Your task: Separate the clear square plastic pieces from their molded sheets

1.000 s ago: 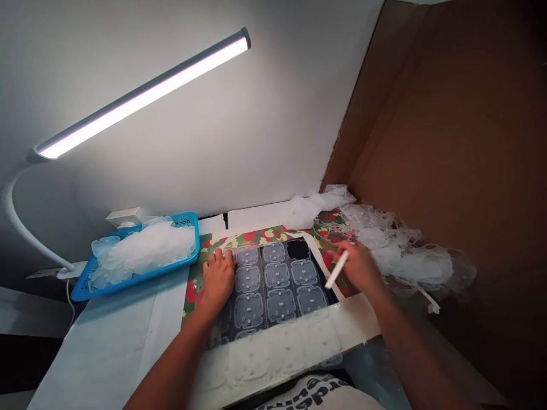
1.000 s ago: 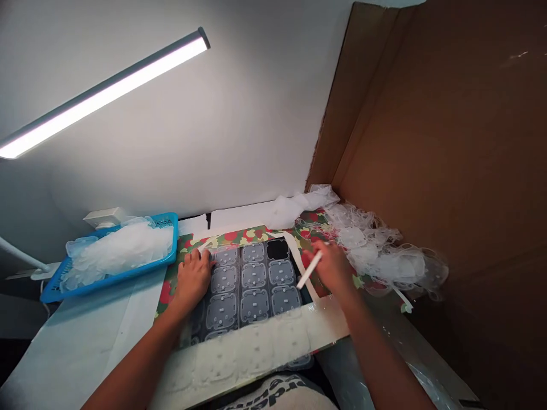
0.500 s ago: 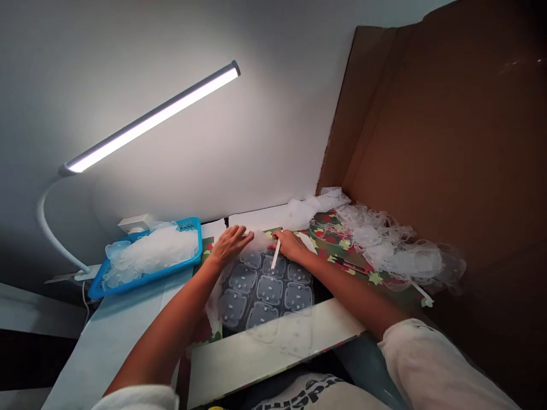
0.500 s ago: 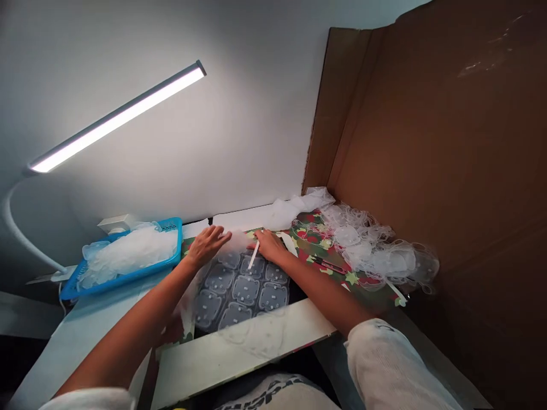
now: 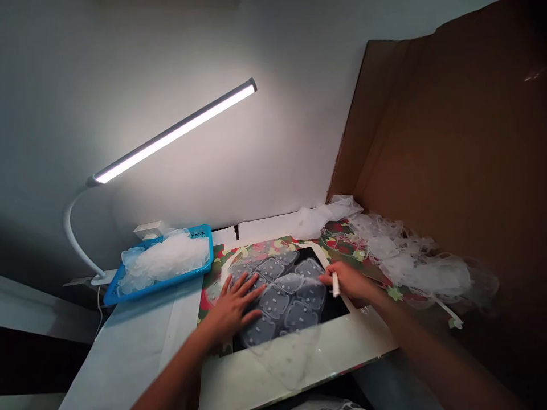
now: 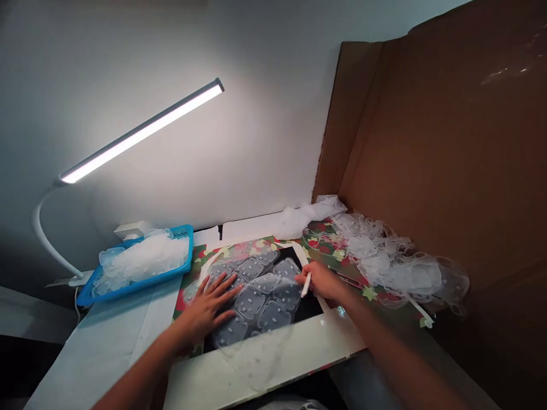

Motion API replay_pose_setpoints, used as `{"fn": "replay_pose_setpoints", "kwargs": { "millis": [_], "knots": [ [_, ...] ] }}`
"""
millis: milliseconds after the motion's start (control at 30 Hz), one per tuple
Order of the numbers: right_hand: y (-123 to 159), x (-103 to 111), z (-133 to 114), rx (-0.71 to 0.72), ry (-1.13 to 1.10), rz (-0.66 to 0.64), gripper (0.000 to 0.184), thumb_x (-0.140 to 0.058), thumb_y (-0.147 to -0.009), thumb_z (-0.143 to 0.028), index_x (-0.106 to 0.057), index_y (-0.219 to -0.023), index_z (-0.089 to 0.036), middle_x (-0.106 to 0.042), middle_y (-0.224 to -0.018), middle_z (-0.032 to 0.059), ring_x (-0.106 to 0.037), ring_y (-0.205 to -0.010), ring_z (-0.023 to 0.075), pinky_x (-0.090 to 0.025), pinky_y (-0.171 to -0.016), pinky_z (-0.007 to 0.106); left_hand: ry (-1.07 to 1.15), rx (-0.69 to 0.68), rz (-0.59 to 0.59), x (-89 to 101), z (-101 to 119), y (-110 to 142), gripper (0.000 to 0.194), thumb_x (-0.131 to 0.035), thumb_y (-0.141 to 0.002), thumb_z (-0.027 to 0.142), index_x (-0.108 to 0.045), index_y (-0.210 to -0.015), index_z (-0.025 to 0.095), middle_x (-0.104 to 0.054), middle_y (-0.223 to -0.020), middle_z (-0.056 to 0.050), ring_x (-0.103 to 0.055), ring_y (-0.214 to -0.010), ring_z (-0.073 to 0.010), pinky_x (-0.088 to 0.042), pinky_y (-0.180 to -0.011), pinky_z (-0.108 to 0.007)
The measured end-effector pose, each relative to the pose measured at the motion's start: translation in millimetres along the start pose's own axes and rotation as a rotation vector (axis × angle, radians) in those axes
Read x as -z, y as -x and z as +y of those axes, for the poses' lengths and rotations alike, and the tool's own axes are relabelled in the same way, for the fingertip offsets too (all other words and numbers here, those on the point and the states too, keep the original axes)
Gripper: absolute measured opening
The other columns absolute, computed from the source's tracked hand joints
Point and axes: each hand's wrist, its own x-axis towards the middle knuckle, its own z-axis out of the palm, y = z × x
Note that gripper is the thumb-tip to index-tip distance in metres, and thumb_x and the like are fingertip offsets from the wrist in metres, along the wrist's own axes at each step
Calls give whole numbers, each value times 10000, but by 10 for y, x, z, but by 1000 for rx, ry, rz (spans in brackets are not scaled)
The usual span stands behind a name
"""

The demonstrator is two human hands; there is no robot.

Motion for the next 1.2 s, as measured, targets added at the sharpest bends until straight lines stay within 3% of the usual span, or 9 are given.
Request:
{"fn": "replay_pose_setpoints", "kwargs": {
  "millis": [100, 233, 333, 433, 633, 900, 1000, 1100, 1200],
  "knots": [
    [488, 70, 60, -94, -173, -251, 391, -520, -851, -523, -512, -657, -184, -519, -475, -25, -434, -352, 99, -287, -364, 212, 144, -144, -168, 527, -339, -126, 589, -421, -927, 590, -308, -1476, 411, -281, -1576, -1, -194, -1461, -325, -118, -1145, -603],
    [690, 245, 100, -120, -98, -34, 390, -540, -841, -533, -529, -647, -194, -634, -591, 42, -556, -460, 150, -320, -368, 219, 358, -130, -152, 812, -385, -175, 421, -338, -984, 493, -526, -1349, 403, -453, -1490, 13, -395, -1377, -235, -360, -1090, -412],
    [312, 325, -62, 14, 137, 218, 339, -557, -862, -461, -544, -644, -201, -630, -628, 39, -587, -580, 168, -356, -480, 235, 192, 272, 90, 620, -303, -143, 409, -361, -984, 382, -562, -1318, 259, -553, -1369, -111, -504, -1253, -253, -424, -1012, -409],
    [-300, 166, -336, 169, 344, 362, 223, -646, -825, -367, -558, -707, -199, -640, -721, 53, -587, -682, 186, -364, -580, 254, -33, 561, 145, 347, -231, -92, 368, -530, -897, 327, -581, -1205, 132, -597, -1196, -200, -560, -1097, -312, -467, -883, -437],
    [-930, -328, -589, 390, 301, 281, 130, -627, -761, -144, -533, -678, -175, -611, -759, 29, -561, -709, 158, -390, -637, 227, -24, 476, 173, 285, -188, -109, 307, -456, -904, 138, -547, -1180, 236, -649, -1092, -47, -634, -956, -180, -487, -713, -240],
    [-1085, 202, -633, 295, 255, 541, 97, -531, -787, -146, -480, -714, -185, -589, -858, 76, -546, -842, 201, -405, -763, 285, -211, 428, 437, 838, -275, -725, 482, -554, -903, 234, -453, -1370, 168, -481, -1350, -210, -426, -1285, -362, -403, -995, -505],
    [-662, 239, -380, 327, 206, 498, 204, -553, -826, -226, -432, -663, -205, -593, -781, 42, -547, -758, 180, -419, -723, 282, -121, 265, 408, 588, -31, -351, 419, -557, -912, 318, -506, -1320, 240, -493, -1367, -159, -466, -1264, -322, -428, -1001, -494],
    [-87, 23, -4, 454, 122, 135, 251, -626, -799, -274, -440, -646, -202, -619, -827, 29, -563, -704, 164, -446, -659, 275, 57, -38, 221, 107, 190, 228, 458, -663, -829, 341, -537, -1270, 334, -532, -1362, -81, -516, -1229, -298, -460, -991, -480],
    [231, -239, 232, 514, 94, 45, 169, -601, -797, -231, -486, -677, -204, -614, -973, 70, -589, -825, 201, -487, -721, 320, 125, -21, 247, -202, 264, 542, 234, -614, -861, 279, -612, -1095, 278, -604, -1254, -89, -549, -1172, -287, -478, -958, -452]
  ]
}}
